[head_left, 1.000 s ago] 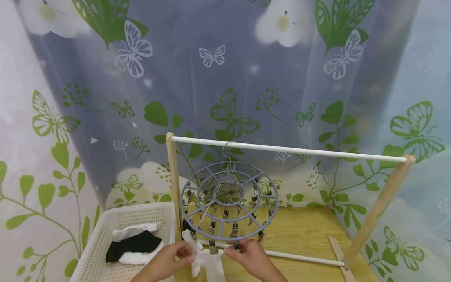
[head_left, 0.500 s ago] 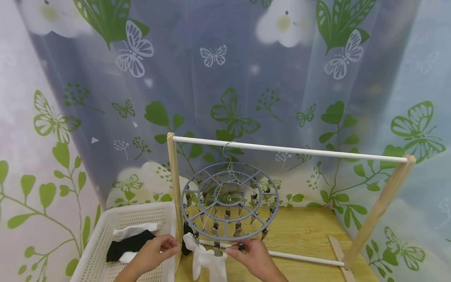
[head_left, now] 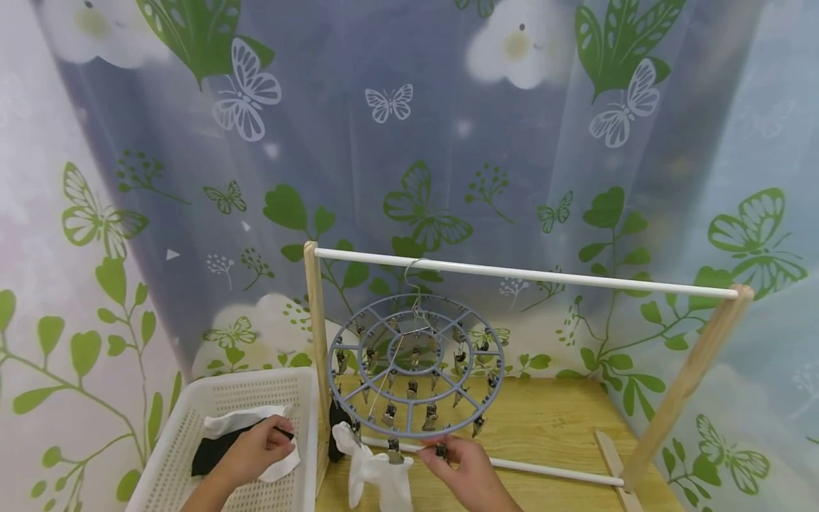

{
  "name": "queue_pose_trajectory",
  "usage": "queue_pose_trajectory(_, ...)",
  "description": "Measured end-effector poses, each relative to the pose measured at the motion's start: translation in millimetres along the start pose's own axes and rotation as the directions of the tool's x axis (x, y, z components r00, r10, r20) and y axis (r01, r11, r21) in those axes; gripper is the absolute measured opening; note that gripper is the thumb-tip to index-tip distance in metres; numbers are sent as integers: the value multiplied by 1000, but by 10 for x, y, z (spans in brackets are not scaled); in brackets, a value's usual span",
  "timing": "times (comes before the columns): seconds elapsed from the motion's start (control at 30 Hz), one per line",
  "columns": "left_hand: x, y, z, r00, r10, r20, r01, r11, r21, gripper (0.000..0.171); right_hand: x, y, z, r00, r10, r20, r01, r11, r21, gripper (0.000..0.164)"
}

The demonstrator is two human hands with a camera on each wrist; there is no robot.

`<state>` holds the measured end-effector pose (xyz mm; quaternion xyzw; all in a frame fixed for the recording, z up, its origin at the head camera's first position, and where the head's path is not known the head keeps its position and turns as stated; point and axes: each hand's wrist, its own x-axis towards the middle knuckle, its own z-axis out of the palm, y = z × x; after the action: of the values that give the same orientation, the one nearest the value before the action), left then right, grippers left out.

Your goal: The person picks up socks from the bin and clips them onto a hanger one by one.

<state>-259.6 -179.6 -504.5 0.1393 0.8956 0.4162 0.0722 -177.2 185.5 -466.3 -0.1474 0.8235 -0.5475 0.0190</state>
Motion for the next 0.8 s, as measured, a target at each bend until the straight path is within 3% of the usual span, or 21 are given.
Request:
queue_pose_trajectory(0.23,58,-122,-17,993,-17,-117,27,996,84,20,-12,-1,8,999,20,27,-20,1000,10,29)
queue_pose_trajectory(0.33,95,-159,-18,990,-26,-138,42,992,116,19,-13,10,16,999,11,32,-12,1000,16,30)
queue_pose_trajectory(0.8,197,-318,54,994,-81,-78,94,981,171,24,-19,32,42,997,54,48,-54,998,14,26)
